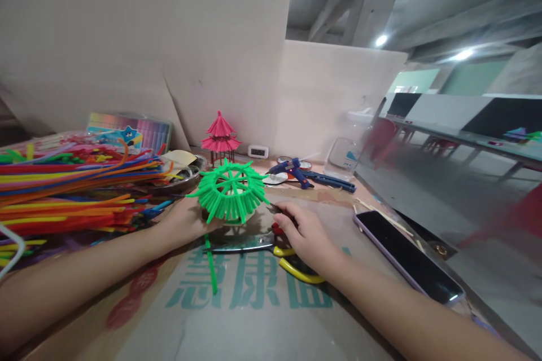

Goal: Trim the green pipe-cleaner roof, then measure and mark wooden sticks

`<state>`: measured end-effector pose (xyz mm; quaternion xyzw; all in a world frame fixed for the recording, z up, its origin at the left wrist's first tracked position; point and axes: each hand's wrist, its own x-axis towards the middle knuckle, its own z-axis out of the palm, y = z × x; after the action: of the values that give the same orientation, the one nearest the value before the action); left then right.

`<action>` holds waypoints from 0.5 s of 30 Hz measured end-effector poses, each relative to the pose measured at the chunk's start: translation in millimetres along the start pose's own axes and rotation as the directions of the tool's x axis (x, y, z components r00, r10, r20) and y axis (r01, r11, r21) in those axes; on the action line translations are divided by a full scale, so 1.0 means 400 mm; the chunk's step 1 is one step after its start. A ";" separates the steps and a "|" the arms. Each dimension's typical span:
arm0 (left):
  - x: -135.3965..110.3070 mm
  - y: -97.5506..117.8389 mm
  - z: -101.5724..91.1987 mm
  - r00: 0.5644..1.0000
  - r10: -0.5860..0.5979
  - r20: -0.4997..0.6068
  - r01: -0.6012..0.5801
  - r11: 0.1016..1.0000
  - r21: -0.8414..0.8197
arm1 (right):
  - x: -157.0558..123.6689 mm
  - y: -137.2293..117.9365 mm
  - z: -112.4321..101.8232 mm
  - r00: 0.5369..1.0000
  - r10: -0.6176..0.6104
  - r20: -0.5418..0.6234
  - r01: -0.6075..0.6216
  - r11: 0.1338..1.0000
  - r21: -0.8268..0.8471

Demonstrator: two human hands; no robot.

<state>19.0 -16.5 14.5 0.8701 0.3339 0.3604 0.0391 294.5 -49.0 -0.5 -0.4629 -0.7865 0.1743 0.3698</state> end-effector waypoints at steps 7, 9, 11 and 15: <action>0.012 0.011 -0.007 0.996 0.087 -0.015 -0.087 0.995 -0.051 | -0.004 0.006 0.001 1.000 -0.015 0.004 0.015 1.000 -0.001; 0.006 0.000 -0.003 0.996 0.086 -0.006 -0.086 0.996 -0.026 | -0.004 0.005 -0.001 1.000 -0.012 0.006 0.012 1.000 0.003; -0.004 -0.016 0.005 0.998 0.059 0.004 -0.060 0.998 0.023 | -0.004 0.003 -0.003 1.000 -0.007 0.001 0.007 1.000 0.006; -0.018 -0.040 0.015 0.999 0.043 0.009 -0.043 0.998 0.055 | -0.001 -0.005 -0.008 0.999 0.032 -0.037 -0.032 0.999 0.019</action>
<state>10.3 -7.2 0.8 0.8792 0.3248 0.3485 0.0086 295.8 -50.8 2.8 -0.4752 -0.7704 0.1786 0.3856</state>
